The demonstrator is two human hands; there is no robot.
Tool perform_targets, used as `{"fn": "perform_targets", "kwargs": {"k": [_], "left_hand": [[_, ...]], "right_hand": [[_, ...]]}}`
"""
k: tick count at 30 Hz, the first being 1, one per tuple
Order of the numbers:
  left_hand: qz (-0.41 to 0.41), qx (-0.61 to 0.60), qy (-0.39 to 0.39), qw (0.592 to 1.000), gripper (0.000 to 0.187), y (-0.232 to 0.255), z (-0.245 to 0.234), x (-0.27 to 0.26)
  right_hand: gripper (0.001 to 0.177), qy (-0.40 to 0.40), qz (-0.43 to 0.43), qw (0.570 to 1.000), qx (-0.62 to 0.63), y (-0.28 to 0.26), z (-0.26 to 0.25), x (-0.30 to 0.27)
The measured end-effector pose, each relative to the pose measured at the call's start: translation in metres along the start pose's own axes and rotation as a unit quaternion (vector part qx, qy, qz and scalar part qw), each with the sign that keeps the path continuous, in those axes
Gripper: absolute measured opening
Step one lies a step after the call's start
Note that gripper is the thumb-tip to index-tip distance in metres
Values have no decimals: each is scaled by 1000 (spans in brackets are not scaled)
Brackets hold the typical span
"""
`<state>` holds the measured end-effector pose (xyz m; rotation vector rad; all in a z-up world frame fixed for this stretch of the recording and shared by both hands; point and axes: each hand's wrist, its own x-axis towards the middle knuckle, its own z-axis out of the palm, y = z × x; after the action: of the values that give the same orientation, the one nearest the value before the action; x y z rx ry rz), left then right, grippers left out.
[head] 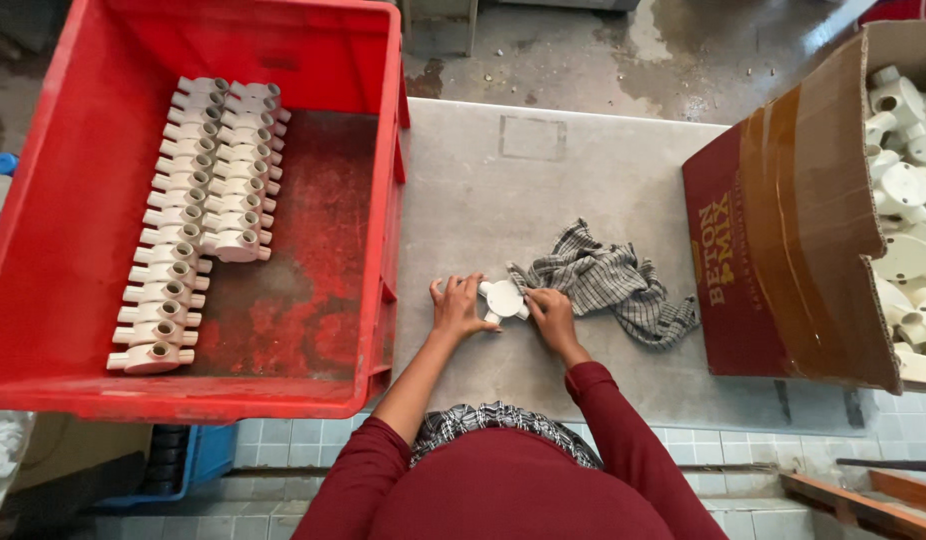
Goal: The person wipes small white plastic components with a cloth and places them into a red crate.
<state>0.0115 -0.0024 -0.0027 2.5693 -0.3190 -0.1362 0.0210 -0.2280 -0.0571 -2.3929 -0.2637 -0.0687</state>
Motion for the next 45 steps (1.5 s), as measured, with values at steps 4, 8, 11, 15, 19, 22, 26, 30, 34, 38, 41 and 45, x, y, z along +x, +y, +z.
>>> {"fn": "perform_targets", "kwargs": {"k": [4, 8, 11, 15, 19, 22, 26, 30, 34, 38, 41, 45], "left_hand": [[1, 2, -1, 1000, 95, 3, -6, -1], [-5, 2, -15, 1000, 95, 1, -1, 3], [-17, 7, -24, 1000, 97, 1, 1, 9], [-22, 53, -25, 998, 82, -11, 23, 10], [-19, 83, -9, 996, 87, -12, 20, 12], [-12, 94, -14, 995, 80, -16, 29, 7], [18, 86, 13, 996, 71, -7, 34, 3], [35, 52, 7, 998, 96, 8, 15, -5], [31, 3, 38, 999, 100, 26, 4, -9], [40, 3, 84, 996, 86, 22, 40, 3], [39, 34, 96, 994, 79, 21, 52, 9], [35, 39, 89, 995, 93, 20, 49, 11]], "right_hand": [[16, -22, 87, 994, 59, -10, -14, 1], [16, -83, 120, 986, 75, -17, -41, 5], [14, -44, 98, 991, 76, -38, -38, 22], [10, -109, -116, 987, 3, -78, -6, 25], [8, -57, -264, 960, -70, -87, 0, 3], [9, -71, -312, 946, -52, -67, 7, -3], [11, -72, -264, 962, 8, -51, 6, 1], [16, 21, 51, 974, 220, -67, -10, 1], [18, 139, 142, 932, 303, -69, -15, -1], [14, 89, -51, 992, 72, -61, -10, -11], [20, 9, -176, 982, -60, -60, -13, -10], [37, -10, -123, 988, -97, -65, -30, 3]]}}
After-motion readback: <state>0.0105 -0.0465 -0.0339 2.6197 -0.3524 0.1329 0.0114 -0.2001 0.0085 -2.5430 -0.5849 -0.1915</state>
